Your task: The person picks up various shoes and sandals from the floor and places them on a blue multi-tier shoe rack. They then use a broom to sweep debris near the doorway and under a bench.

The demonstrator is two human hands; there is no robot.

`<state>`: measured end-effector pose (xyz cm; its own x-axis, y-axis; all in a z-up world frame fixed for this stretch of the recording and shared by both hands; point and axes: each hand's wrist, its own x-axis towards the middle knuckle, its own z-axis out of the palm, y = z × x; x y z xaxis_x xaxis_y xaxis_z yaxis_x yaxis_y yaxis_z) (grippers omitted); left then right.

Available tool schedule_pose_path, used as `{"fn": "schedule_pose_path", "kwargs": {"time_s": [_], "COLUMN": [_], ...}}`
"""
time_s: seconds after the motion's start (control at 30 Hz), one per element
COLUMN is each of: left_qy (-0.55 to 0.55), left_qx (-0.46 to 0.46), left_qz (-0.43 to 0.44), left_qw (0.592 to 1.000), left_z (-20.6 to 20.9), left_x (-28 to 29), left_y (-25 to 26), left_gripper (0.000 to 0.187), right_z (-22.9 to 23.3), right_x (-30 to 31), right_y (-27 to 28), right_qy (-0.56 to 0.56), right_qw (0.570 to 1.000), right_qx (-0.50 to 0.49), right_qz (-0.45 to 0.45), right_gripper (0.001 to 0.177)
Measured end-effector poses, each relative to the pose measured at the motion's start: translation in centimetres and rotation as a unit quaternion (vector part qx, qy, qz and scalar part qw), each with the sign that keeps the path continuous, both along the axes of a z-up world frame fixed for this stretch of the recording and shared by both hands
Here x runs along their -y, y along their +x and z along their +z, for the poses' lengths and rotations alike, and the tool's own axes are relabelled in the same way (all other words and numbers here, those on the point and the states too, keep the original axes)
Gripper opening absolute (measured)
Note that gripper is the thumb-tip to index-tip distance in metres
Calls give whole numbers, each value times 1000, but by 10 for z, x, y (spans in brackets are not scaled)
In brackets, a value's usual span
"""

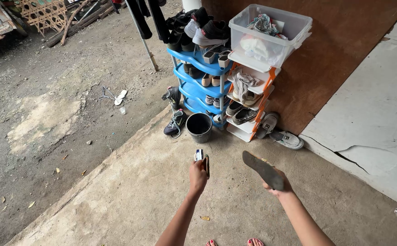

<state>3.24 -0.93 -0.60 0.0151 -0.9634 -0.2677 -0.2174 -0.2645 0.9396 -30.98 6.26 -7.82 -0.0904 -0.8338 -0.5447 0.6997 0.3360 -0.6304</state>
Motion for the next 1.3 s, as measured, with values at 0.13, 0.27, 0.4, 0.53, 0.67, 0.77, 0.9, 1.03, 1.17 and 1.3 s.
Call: {"fn": "schedule_pose_path", "kwargs": {"time_s": [0.13, 0.27, 0.4, 0.53, 0.67, 0.77, 0.9, 1.03, 1.17, 1.3], "left_qy": [20, 89, 129, 147, 161, 191, 160, 217, 171, 170], "left_qx": [-56, -225, -305, -342, -367, -391, -421, -424, -456, -433], "left_qz": [-7, 3, -29, -48, -51, -24, -30, -5, -32, -7], "left_qw": [998, 970, 943, 927, 915, 900, 892, 879, 873, 885], "left_z": [8, 14, 20, 31, 35, 43, 41, 47, 39, 35], "left_x": [1, -12, -27, -26, -42, -35, -41, -33, -39, -28], "left_y": [-6, -42, -64, -58, -51, -44, -49, -40, -44, -25], "left_gripper": [32, 24, 23, 18, 20, 19, 17, 18, 16, 13], "right_z": [32, 76, 101, 110, 110, 115, 118, 118, 100, 79], "right_x": [0, -2, 1, 8, -10, -5, -17, -10, -21, -27], "right_y": [34, 88, 129, 135, 129, 137, 135, 141, 125, 97], "right_qy": [-17, -67, -110, -116, -176, -100, -140, -61, -214, 15], "right_qw": [998, 974, 896, 865, 841, 854, 866, 867, 834, 733], "right_qx": [63, -215, -431, -487, -511, -510, -479, -495, -508, -672], "right_qz": [-24, -18, 19, -17, 3, 18, 10, 6, -17, 101], "right_gripper": [11, 11, 20, 19, 20, 20, 21, 20, 18, 19]}}
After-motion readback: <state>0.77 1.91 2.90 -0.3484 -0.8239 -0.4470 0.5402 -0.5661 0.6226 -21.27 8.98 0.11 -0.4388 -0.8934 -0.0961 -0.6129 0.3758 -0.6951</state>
